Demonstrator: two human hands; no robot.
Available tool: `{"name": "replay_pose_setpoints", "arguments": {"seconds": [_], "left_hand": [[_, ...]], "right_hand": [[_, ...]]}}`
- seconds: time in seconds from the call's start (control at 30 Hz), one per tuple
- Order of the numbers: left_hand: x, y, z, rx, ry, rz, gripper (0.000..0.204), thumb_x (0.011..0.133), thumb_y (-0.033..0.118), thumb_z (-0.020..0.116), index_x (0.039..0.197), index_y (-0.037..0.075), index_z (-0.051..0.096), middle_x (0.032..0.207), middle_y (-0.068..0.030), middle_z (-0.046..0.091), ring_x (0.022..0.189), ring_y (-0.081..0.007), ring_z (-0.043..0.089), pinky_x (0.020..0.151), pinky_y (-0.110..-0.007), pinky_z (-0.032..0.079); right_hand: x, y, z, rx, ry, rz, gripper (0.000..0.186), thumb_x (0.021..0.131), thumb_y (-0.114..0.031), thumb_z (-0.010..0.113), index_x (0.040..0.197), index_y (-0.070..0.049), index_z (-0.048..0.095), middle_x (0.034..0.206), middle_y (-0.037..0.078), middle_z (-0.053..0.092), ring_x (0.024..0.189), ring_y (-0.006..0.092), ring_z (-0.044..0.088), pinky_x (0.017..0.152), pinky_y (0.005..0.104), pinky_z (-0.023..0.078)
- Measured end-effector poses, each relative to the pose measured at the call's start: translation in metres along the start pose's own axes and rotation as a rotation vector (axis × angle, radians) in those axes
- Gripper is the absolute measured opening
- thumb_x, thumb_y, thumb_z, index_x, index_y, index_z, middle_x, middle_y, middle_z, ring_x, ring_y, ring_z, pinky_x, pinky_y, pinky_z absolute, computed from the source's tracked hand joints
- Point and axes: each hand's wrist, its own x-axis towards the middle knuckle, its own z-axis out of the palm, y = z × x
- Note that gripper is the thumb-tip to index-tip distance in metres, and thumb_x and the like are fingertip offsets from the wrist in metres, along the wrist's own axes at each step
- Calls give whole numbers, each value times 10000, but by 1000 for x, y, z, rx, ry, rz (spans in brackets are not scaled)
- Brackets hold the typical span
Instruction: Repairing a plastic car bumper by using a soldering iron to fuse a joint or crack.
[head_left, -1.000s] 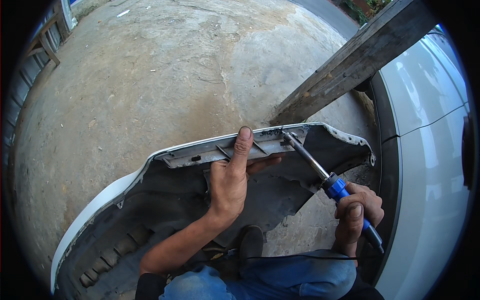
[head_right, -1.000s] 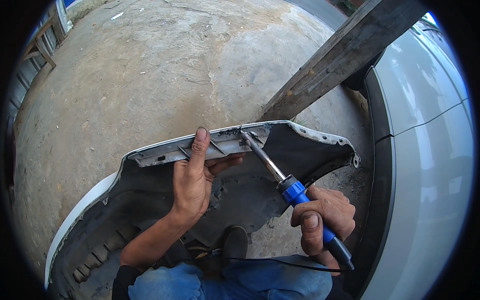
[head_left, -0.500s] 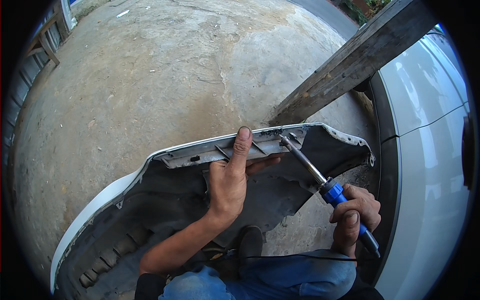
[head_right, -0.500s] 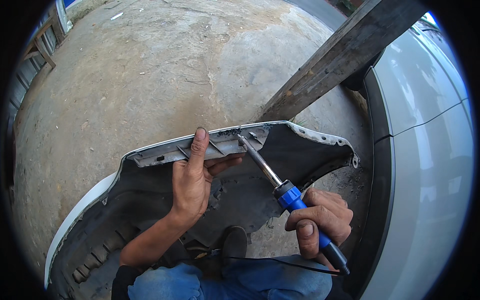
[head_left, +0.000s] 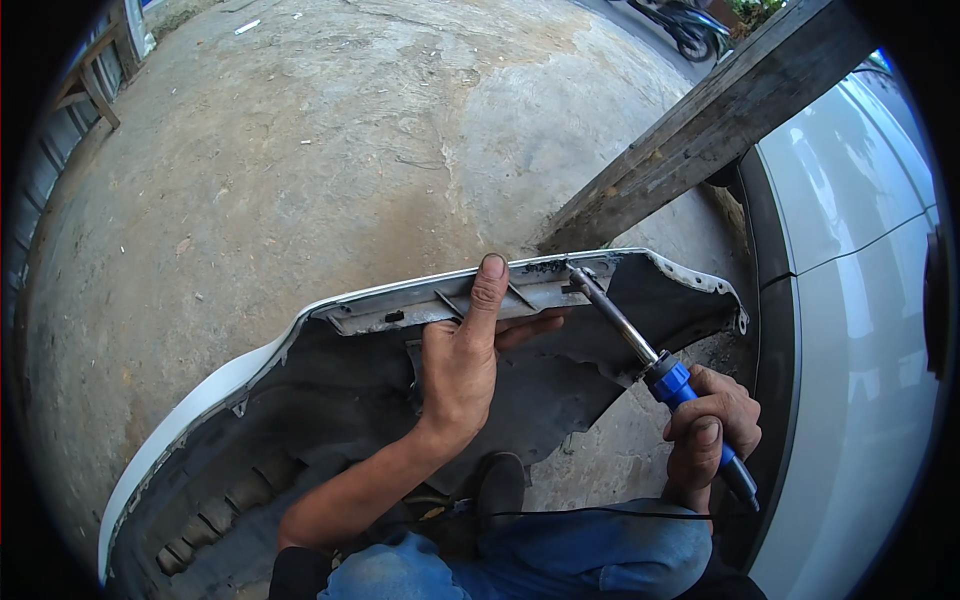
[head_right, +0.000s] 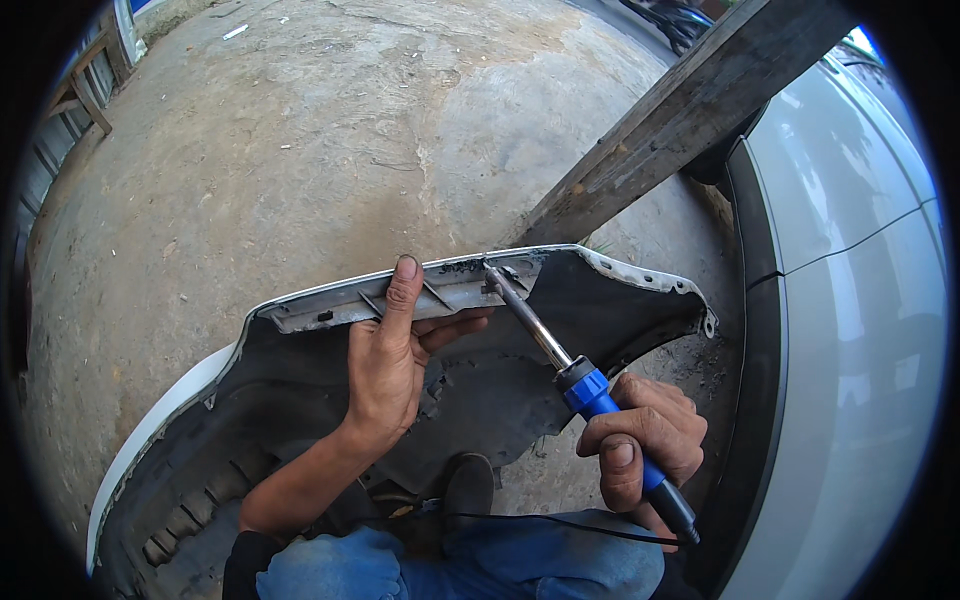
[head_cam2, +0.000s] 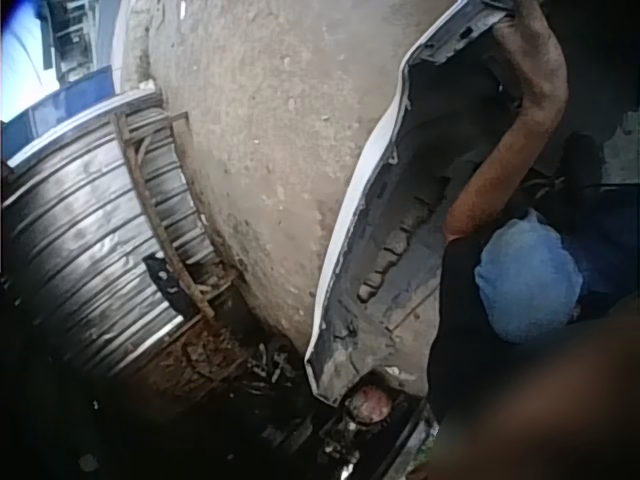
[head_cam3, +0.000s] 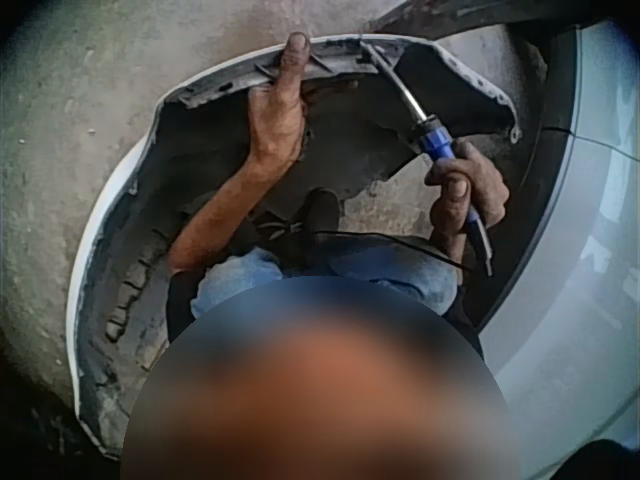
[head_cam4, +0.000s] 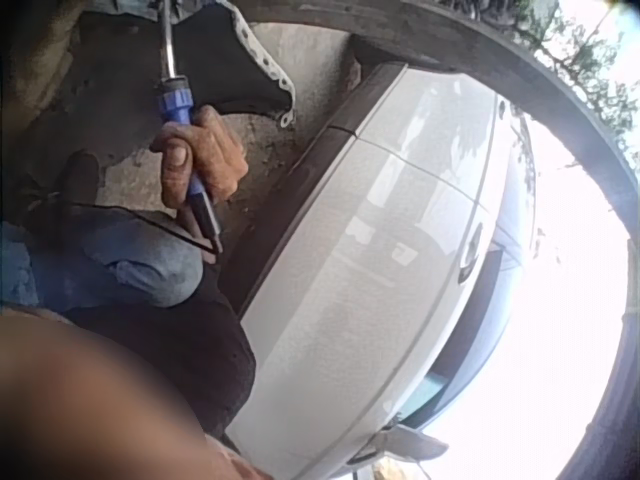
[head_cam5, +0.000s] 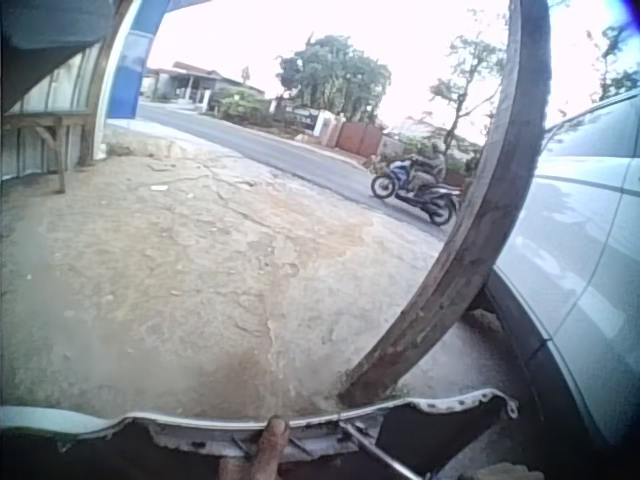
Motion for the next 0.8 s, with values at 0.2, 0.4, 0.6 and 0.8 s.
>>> {"name": "replay_pose_setpoints", "arguments": {"seconds": [0.2, 0.4, 0.6, 0.8], "left_hand": [[0, 0, 1, 1, 0, 0, 528, 1025, 412, 556, 1127, -103, 610, 1019, -237, 714, 915, -329, 740, 821, -418, 628], [0, -1, -1, 3, 13, -13, 520, 1028, 404, 554, 1126, -103, 612, 1019, -237, 714, 915, -327, 740, 823, -421, 629], [0, 0, 0, -7, 10, -13, 506, 1031, 397, 550, 1122, -97, 615, 1021, -233, 715, 914, -328, 740, 818, -421, 631], [0, -1, 1, -2, 12, -3, 505, 1032, 400, 547, 1112, -93, 616, 1018, -231, 716, 911, -327, 741, 814, -419, 633]], "right_hand": [[1, 0, 2, -5, 9, 7, 306, 934, -286, 578, 734, -71, 667, 550, 16, 560, 466, 135, 496, 487, 300, 412], [-1, 3, 1, -21, 9, -9, 299, 927, -286, 578, 737, -74, 668, 548, 12, 557, 461, 135, 494, 486, 297, 417], [-1, 3, 1, 10, 5, 11, 313, 935, -301, 579, 733, -79, 670, 544, 12, 549, 460, 135, 493, 481, 294, 409], [-2, 3, -1, 22, -6, -11, 312, 935, -304, 581, 741, -77, 671, 546, 15, 549, 471, 141, 503, 486, 296, 419]]}}
